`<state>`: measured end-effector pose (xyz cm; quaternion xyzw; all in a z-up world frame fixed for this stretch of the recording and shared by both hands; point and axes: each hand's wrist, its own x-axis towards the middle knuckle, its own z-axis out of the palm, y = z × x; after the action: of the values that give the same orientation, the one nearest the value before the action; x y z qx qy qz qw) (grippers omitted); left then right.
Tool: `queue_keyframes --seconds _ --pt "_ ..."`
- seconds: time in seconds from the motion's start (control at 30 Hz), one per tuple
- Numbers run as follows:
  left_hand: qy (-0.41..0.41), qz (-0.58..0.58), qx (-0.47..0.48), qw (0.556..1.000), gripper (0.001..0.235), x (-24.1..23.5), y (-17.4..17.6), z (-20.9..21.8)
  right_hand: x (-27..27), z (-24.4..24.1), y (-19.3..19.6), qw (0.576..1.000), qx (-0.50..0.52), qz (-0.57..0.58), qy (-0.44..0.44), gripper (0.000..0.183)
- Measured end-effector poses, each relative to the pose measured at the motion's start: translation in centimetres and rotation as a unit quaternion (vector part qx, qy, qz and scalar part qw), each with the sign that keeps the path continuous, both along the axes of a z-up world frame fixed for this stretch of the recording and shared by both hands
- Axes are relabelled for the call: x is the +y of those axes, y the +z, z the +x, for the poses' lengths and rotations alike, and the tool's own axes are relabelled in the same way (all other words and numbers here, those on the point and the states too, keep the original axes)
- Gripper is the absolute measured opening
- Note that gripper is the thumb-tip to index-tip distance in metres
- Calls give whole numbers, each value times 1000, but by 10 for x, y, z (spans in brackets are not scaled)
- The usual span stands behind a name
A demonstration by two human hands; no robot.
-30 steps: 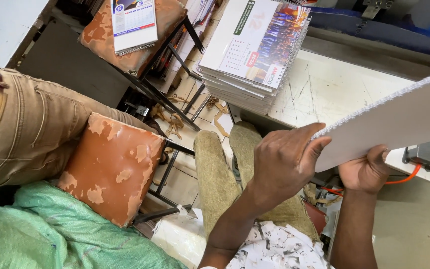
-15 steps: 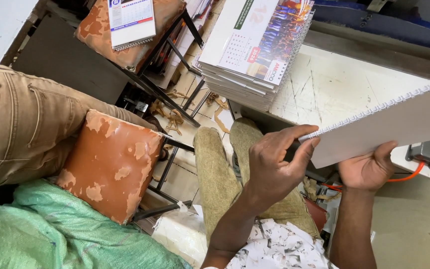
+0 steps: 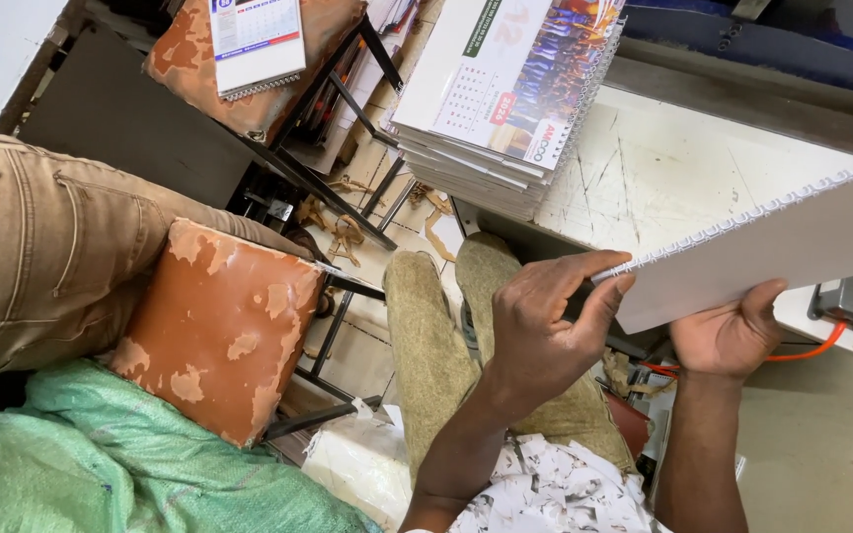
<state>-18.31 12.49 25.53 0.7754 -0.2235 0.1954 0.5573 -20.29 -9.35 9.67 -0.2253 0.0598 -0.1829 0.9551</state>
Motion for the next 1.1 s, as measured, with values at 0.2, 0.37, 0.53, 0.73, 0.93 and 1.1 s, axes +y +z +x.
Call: queue_keyframes --seconds 0.2,0.37,0.53,0.73,0.93,1.1 --pt "-3 -15 1 1000 17 2 0 1 -5 1 -14 999 -26 -6 18 54" --pt "-1 -40 3 999 16 3 3 3 -2 3 -11 999 -23 -14 22 58" --pt "-5 31 31 999 19 8 8 3 2 3 -11 999 -7 -28 26 57" --pt "-11 123 9 992 38 -1 7 8 21 2 -10 995 31 -82 44 69" --pt "54 105 -22 993 23 -4 9 14 34 -4 -28 995 41 -68 52 77" --pt "74 35 -11 997 16 -3 5 17 35 -1 -46 990 65 -123 30 65"
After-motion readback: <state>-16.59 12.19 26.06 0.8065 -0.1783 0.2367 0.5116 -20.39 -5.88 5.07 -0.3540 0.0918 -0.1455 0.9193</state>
